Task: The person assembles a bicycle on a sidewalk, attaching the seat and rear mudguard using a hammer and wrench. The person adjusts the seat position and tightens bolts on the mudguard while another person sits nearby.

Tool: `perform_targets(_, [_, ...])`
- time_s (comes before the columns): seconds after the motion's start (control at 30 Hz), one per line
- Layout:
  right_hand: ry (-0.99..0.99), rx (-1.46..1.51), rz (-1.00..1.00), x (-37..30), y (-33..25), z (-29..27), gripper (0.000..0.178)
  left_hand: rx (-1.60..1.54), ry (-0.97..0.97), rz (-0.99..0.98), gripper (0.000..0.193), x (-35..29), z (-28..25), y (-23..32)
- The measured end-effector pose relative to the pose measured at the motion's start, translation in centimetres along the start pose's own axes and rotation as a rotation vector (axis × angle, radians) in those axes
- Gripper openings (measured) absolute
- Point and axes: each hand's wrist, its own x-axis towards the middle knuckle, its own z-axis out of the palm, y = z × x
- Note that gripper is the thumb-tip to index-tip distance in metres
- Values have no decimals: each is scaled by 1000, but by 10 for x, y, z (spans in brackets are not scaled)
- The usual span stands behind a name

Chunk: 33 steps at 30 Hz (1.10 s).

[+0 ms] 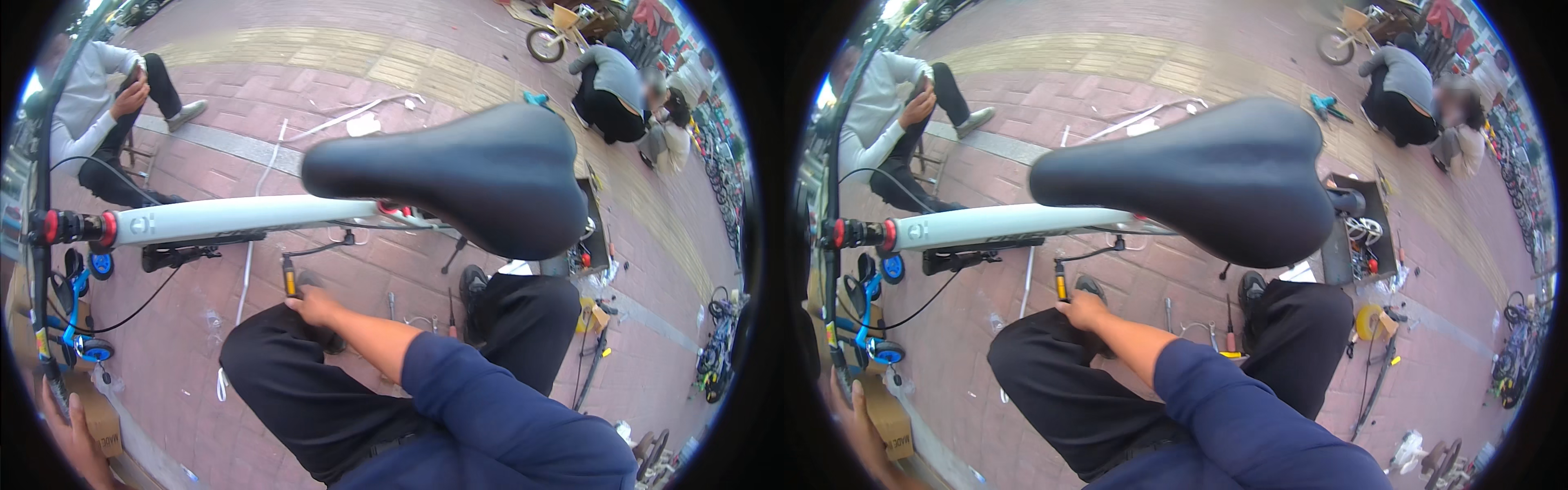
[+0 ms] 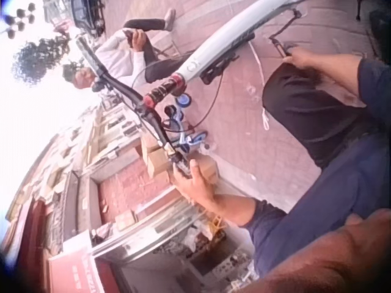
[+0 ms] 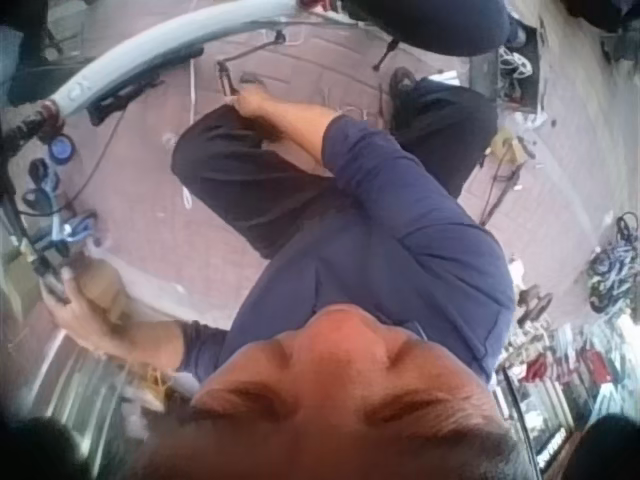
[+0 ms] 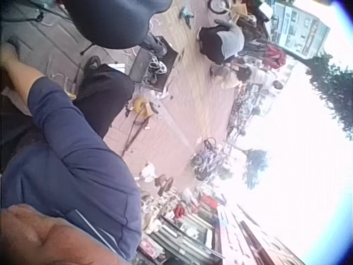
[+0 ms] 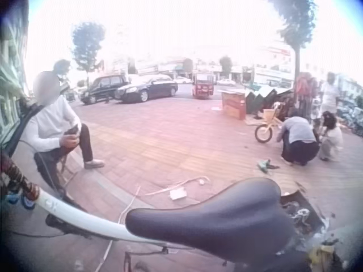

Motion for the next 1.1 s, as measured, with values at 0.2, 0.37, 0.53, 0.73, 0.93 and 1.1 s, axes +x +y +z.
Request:
perform_targets(0.2, [241,626,29,-98,-26,-106,42,-343,122,-69,57,-16,4,44])
perform_targets(0.37, [940,1234,-405,-175,-38,-220,38,-358,47,-161,40,-22,-10,74])
perform_targets(0.53, [932,1081,-687,-218,-108,-280,58,-1026,-318,-233,43,-7,-29,108])
perform_targets(0.73, [905,1009,-652,-185,-142,-295,46,-1239,-390,-152,41,16,-6,134])
perform_targets(0.93, [751,898,-564,-143,-164,-291,50,-1266,-219,-240,33,46,19,154])
perform_targets(1.1, [616,792,-513,-131,-195,-264,54,-1277,-153,-285,27,61,16,111])
